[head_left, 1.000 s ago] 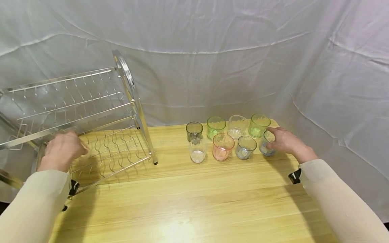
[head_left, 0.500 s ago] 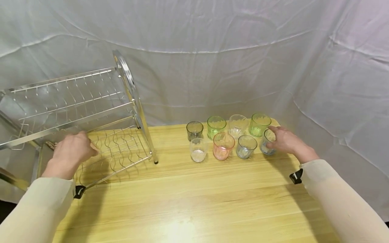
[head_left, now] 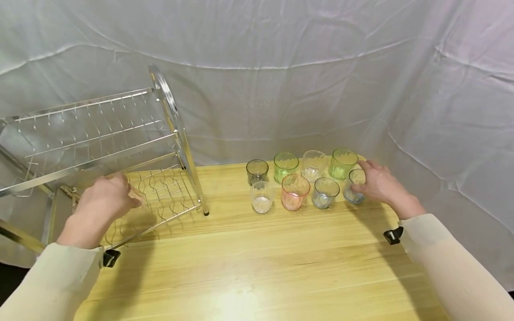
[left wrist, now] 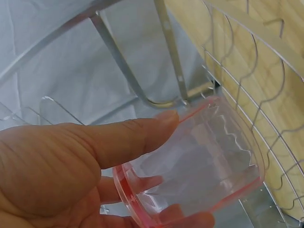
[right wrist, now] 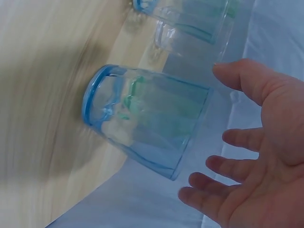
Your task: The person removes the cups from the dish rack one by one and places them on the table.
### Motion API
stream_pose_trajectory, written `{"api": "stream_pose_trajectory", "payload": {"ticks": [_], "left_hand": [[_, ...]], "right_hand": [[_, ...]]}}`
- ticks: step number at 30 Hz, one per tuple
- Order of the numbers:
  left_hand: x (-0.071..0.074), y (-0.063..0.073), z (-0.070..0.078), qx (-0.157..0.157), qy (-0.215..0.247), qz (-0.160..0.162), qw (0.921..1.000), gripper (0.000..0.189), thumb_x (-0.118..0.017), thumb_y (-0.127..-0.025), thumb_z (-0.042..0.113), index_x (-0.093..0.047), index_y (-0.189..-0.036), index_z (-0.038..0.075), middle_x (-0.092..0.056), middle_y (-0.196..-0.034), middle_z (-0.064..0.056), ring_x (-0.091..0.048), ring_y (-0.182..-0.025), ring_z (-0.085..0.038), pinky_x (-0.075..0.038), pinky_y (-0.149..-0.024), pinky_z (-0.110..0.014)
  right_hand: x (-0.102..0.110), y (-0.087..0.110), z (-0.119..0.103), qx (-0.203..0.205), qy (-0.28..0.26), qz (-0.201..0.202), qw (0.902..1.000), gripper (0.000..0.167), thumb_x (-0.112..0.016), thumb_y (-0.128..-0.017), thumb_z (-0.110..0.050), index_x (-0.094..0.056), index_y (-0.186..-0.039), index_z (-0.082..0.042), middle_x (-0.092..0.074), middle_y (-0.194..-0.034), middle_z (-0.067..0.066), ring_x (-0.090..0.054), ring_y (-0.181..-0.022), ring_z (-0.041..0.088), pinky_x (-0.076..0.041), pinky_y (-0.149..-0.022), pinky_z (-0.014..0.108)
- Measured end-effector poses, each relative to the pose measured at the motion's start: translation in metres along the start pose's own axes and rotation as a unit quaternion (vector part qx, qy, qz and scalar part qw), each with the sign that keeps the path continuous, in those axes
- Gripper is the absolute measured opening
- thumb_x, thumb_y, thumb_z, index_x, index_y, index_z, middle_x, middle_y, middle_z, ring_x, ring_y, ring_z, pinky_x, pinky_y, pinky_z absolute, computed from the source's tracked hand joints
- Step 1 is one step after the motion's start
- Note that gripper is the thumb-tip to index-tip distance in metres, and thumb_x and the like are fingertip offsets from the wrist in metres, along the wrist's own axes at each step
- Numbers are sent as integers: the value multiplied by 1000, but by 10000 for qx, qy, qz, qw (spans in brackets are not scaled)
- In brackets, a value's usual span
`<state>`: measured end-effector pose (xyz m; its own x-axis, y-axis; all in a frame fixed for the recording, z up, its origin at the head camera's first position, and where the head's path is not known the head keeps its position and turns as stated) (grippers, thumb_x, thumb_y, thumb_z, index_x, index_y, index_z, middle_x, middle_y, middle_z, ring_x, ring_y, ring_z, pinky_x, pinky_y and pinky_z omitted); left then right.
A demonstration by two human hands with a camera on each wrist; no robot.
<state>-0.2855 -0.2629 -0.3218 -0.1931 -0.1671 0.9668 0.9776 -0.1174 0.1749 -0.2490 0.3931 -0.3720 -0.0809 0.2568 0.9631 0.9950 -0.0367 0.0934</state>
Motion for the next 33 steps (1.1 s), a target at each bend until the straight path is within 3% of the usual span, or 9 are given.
{"api": "stream_pose_trajectory", "payload": {"ticks": [7,14,17,25,33], "left_hand": [[-2,16,19,-217,133,-13,9997,45,-79,-93,37,-53,-105,1,-57,-105,-30,-56,-102,-53,-50,-75,-59],[-6,30,46,-537,184,59,9984,43,-79,-92,37,-54,-104,4,-60,-100,-20,-55,-98,-43,-49,-72,-52],[-7,35,58,-622,184,99,9978,48,-81,-90,38,-56,-111,2,-63,-101,-20,-58,-99,-44,-51,-73,-54],[-16,45,85,-709,339,87,9969,67,-83,-89,43,-54,-131,0,-64,-106,-24,-63,-97,-42,-55,-71,-56],[-35,49,111,-895,695,222,9933,59,-84,-88,44,-56,-127,9,-60,-101,-14,-60,-84,-30,-51,-65,-47]], "right_hand": [[5,9,-11,121,-36,502,9987,93,-73,-95,-42,-28,-161,8,-28,-161,40,-23,-146,65,-19,-119,78],[7,18,-36,192,-364,1126,9928,78,-71,-98,-36,-39,-157,5,-34,-162,36,-32,-144,62,-28,-117,76],[8,22,-47,286,-480,1295,9900,73,-70,-99,-34,-42,-155,5,-36,-161,35,-34,-144,62,-30,-116,75],[4,31,-74,742,-710,1843,9775,63,-76,-95,-23,-53,-144,9,-50,-149,37,-45,-137,59,-35,-115,71],[-13,42,-108,1135,-1085,2159,9637,55,-77,-94,-19,-59,-140,6,-56,-146,32,-50,-135,53,-40,-114,69]]}}
Point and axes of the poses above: each hand's wrist, its own y-axis away from the middle knuckle, its own x-axis out of the back of the hand, z = x × y, the point moved 6 cm from there along -y, towards the middle knuckle
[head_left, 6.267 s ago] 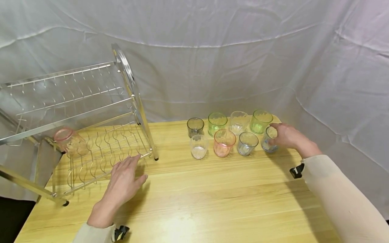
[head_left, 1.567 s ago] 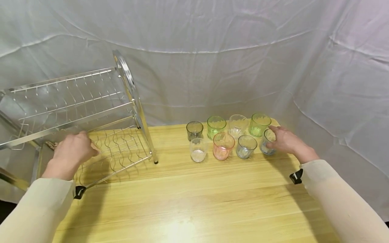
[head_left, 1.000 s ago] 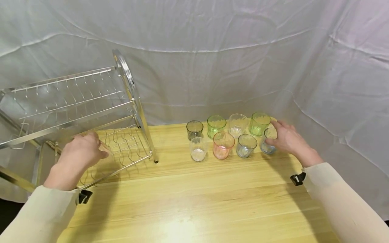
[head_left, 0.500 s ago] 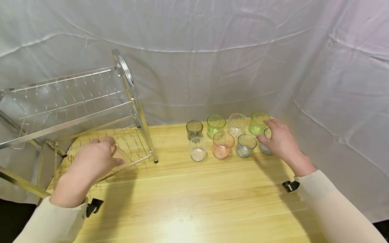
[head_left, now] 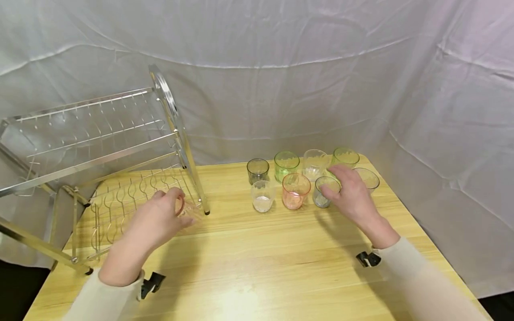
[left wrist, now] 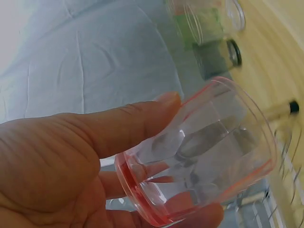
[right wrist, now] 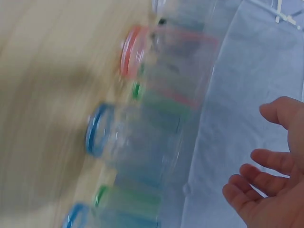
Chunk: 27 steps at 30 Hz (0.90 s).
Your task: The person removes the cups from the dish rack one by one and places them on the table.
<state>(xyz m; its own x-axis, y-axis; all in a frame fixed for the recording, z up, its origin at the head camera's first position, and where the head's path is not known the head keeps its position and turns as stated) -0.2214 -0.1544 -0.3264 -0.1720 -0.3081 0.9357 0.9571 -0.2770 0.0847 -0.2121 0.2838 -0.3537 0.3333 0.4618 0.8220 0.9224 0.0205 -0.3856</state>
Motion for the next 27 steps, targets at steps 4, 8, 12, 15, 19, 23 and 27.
{"api": "stream_pose_trajectory", "payload": {"ticks": [4,8,12,15,19,23,27], "left_hand": [[-10,-1,9,-93,217,95,9997,59,-85,-87,44,-58,-129,12,-61,-105,-12,-59,-85,-28,-51,-69,-48],[-23,-3,17,-207,656,152,9975,61,-87,-87,39,-58,-134,13,-63,-115,-12,-59,-91,-28,-52,-76,-50],[-38,-7,21,-280,1386,57,9899,61,-88,-87,34,-56,-134,11,-60,-116,-11,-57,-96,-27,-50,-78,-44],[-50,-10,25,-343,2031,-37,9786,62,-90,-85,28,-54,-131,7,-56,-106,-9,-55,-95,-24,-49,-77,-38],[-67,-12,29,-316,2727,-151,9615,64,-91,-84,24,-51,-130,7,-52,-102,-8,-53,-96,-24,-48,-79,-36],[-82,-15,33,-332,3210,-193,9463,66,-92,-83,22,-49,-131,8,-54,-110,-10,-53,-97,-25,-48,-80,-36],[-94,-15,37,-327,3691,-270,9284,68,-92,-83,21,-47,-133,11,-54,-128,-14,-58,-100,-24,-52,-80,-33]], "right_hand": [[-11,6,-17,265,-233,170,9992,52,-79,-92,-16,-62,-137,4,-60,-142,30,-53,-133,50,-42,-113,68],[-23,12,-33,481,-433,221,9977,52,-81,-91,-17,-64,-135,4,-63,-141,27,-57,-132,48,-45,-112,65],[-37,17,-47,680,-612,181,9956,50,-83,-90,-18,-66,-133,3,-65,-139,25,-63,-122,44,-54,-102,59],[-47,22,-58,729,-829,21,9939,50,-83,-90,-18,-66,-133,1,-66,-138,23,-67,-114,39,-60,-92,53],[-62,27,-70,655,-1392,-356,9874,51,-83,-90,-17,-65,-136,-1,-66,-139,19,-68,-113,35,-63,-90,46],[-76,31,-83,499,-2121,-921,9716,56,-82,-93,-19,-61,-143,-3,-62,-143,16,-66,-119,32,-61,-96,43],[-90,37,-94,430,-2801,-1498,9472,65,-82,-94,-21,-54,-151,-8,-57,-150,13,-61,-129,34,-59,-103,43]]}}
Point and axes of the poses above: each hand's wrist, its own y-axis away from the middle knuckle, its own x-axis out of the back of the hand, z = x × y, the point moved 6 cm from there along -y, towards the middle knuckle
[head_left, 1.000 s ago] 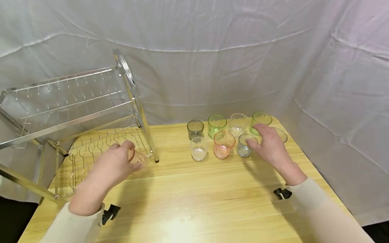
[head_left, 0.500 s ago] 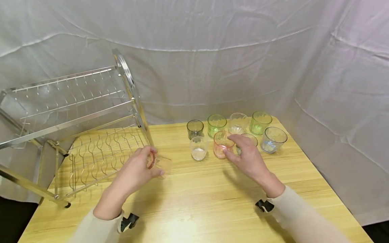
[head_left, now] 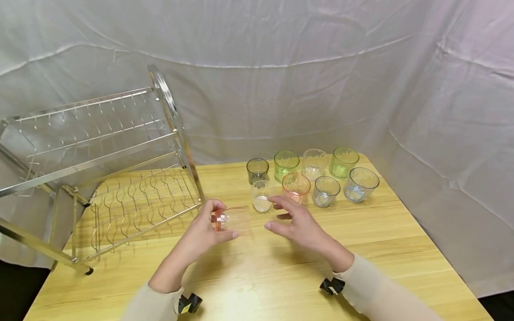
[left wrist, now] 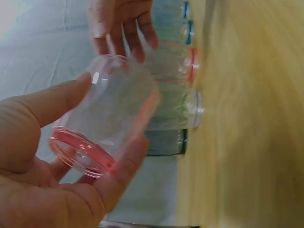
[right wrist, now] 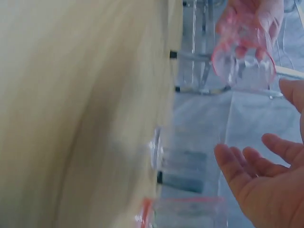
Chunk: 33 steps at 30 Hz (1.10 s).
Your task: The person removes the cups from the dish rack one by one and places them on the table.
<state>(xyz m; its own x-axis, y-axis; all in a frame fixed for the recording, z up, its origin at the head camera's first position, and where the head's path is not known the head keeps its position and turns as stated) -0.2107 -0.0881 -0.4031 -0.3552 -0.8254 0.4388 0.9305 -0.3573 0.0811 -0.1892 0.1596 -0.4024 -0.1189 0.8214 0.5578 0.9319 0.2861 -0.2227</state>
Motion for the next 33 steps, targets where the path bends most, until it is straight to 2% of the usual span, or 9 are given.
{"api": "stream_pose_trajectory", "payload": {"ticks": [3,6,10,13,19,24,29,31,33], "left_hand": [[-7,1,-2,2,324,-61,9995,67,-91,-84,19,-46,-133,13,-52,-131,-17,-65,-100,-24,-55,-81,-33],[-13,2,-2,-56,521,-86,9986,66,-91,-84,17,-46,-133,14,-51,-128,-18,-68,-97,-22,-56,-82,-34],[-21,3,-1,-108,799,-194,9966,66,-90,-84,15,-46,-133,13,-52,-125,-16,-70,-97,-21,-58,-84,-34],[-25,4,-2,-127,924,-299,9952,67,-90,-84,14,-45,-133,12,-52,-126,-14,-70,-102,-22,-61,-87,-32],[-28,5,-3,-184,856,-222,9959,68,-92,-83,18,-46,-133,13,-56,-126,-12,-68,-107,-23,-61,-87,-33],[-29,5,-5,-127,833,-158,9963,69,-92,-83,22,-45,-133,14,-60,-128,-11,-68,-108,-24,-62,-87,-37],[-25,6,-6,-84,773,-95,9969,69,-91,-84,26,-46,-134,14,-59,-136,-11,-67,-118,-29,-62,-93,-38],[-16,8,-6,-114,632,111,9979,65,-89,-86,26,-48,-134,13,-58,-139,-12,-66,-123,-33,-61,-99,-40],[-2,11,-5,-259,298,509,9979,57,-86,-90,22,-51,-132,9,-59,-138,-15,-65,-126,-37,-58,-105,-44]], "right_hand": [[-12,1,-2,-72,-521,-353,9980,75,-83,-93,-21,-47,-158,-13,-50,-157,13,-57,-136,38,-56,-107,46],[-21,3,-3,-227,-913,-614,9937,83,-84,-92,-21,-40,-163,-18,-41,-166,9,-52,-143,38,-54,-111,47],[-32,5,-2,-466,-1386,-832,9857,89,-85,-92,-22,-35,-165,-23,-32,-172,2,-47,-149,33,-52,-112,41],[-38,6,-3,-514,-1821,-964,9772,89,-83,-93,-18,-33,-166,-23,-29,-173,6,-47,-148,37,-54,-109,37],[-43,7,-7,-478,-2153,-787,9722,79,-79,-96,-13,-38,-163,-15,-37,-167,18,-56,-138,43,-58,-103,31],[-42,6,-7,-552,-2536,-478,9645,75,-80,-93,-6,-44,-158,-12,-43,-161,21,-54,-136,51,-60,-98,33],[-36,7,-5,-735,-2398,-286,9676,75,-82,-91,-6,-48,-158,-14,-45,-160,18,-56,-134,48,-61,-95,30],[-31,8,-4,-811,-2034,-218,9755,75,-82,-91,-7,-48,-158,-15,-47,-159,17,-60,-129,41,-62,-90,28],[-24,10,-3,-864,-1438,-124,9857,77,-84,-90,-9,-49,-157,-16,-50,-156,14,-65,-122,34,-62,-86,27]]}}
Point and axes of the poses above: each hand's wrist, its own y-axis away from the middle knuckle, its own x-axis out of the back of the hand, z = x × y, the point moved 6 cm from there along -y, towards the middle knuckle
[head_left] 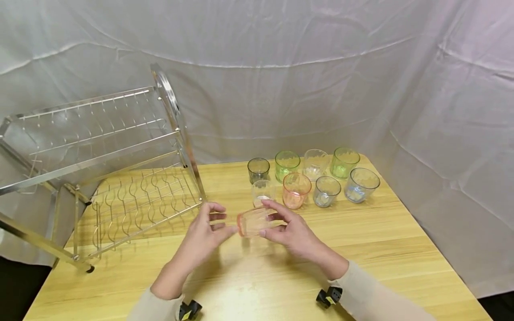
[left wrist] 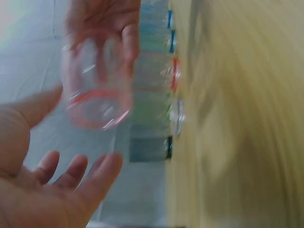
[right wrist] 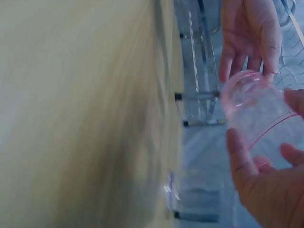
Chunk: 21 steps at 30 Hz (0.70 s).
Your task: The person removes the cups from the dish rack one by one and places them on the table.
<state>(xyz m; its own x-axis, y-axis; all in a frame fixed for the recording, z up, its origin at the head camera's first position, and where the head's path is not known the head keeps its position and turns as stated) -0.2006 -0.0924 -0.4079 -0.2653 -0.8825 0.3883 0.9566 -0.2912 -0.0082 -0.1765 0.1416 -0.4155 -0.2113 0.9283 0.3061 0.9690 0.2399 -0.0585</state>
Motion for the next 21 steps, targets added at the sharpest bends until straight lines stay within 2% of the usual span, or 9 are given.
{"api": "stream_pose_trajectory", "payload": {"ticks": [2,3,6,9,11,13,16,18,21], "left_hand": [[17,2,2,-166,-614,510,9967,46,-81,-94,18,-55,-130,7,-61,-135,-16,-63,-127,-38,-55,-108,-49],[26,2,3,-245,-940,771,9923,40,-78,-95,16,-57,-128,6,-62,-134,-17,-62,-127,-38,-54,-108,-52],[45,5,2,-394,-1850,1360,9725,34,-73,-97,13,-61,-127,4,-63,-134,-20,-60,-126,-41,-51,-106,-58],[54,6,-2,-535,-2498,1563,9541,39,-72,-96,11,-62,-132,0,-61,-137,-25,-57,-129,-45,-46,-110,-61],[57,6,-7,-450,-2789,1492,9476,45,-70,-97,12,-58,-138,-3,-58,-142,-30,-53,-132,-50,-37,-116,-68],[58,5,-13,-264,-2981,1352,9446,51,-67,-98,14,-53,-145,-3,-53,-147,-33,-49,-137,-54,-23,-120,-76],[58,4,-23,96,-3227,1068,9404,60,-65,-99,18,-46,-153,-2,-47,-154,-34,-44,-142,-56,-6,-116,-87],[57,3,-27,173,-3353,951,9371,65,-66,-99,19,-43,-155,-3,-47,-154,-34,-44,-143,-56,-2,-114,-88],[55,2,-31,178,-3456,835,9345,68,-68,-97,19,-42,-156,-4,-48,-154,-33,-41,-145,-55,1,-113,-89]], "right_hand": [[8,1,-1,-14,735,127,9972,77,-86,-89,-13,-49,-156,-14,-55,-149,14,-70,-109,27,-62,-81,27],[11,1,-2,16,1143,187,9933,77,-87,-88,-15,-49,-155,-12,-57,-147,15,-71,-107,27,-62,-81,28],[18,1,-6,36,2144,279,9763,77,-87,-87,-22,-49,-152,-9,-60,-144,15,-73,-99,26,-62,-82,33],[19,0,-9,189,2906,288,9562,76,-87,-85,-26,-52,-150,-7,-60,-148,14,-66,-118,33,-59,-98,45],[17,-1,-11,306,3219,252,9459,76,-87,-84,-27,-54,-150,-8,-59,-150,14,-62,-128,36,-53,-109,53],[14,-2,-11,403,3423,207,9385,76,-87,-83,-27,-55,-149,-8,-59,-150,14,-55,-138,38,-44,-118,58],[9,-4,-11,433,3625,119,9309,76,-87,-83,-28,-56,-149,-9,-60,-148,15,-55,-139,38,-38,-122,60],[6,-6,-10,409,3744,56,9264,76,-87,-82,-29,-56,-149,-9,-61,-147,15,-56,-138,38,-35,-124,60],[3,-7,-8,377,3928,16,9188,77,-86,-82,-31,-56,-150,-9,-61,-146,16,-56,-137,38,-38,-122,59]]}}
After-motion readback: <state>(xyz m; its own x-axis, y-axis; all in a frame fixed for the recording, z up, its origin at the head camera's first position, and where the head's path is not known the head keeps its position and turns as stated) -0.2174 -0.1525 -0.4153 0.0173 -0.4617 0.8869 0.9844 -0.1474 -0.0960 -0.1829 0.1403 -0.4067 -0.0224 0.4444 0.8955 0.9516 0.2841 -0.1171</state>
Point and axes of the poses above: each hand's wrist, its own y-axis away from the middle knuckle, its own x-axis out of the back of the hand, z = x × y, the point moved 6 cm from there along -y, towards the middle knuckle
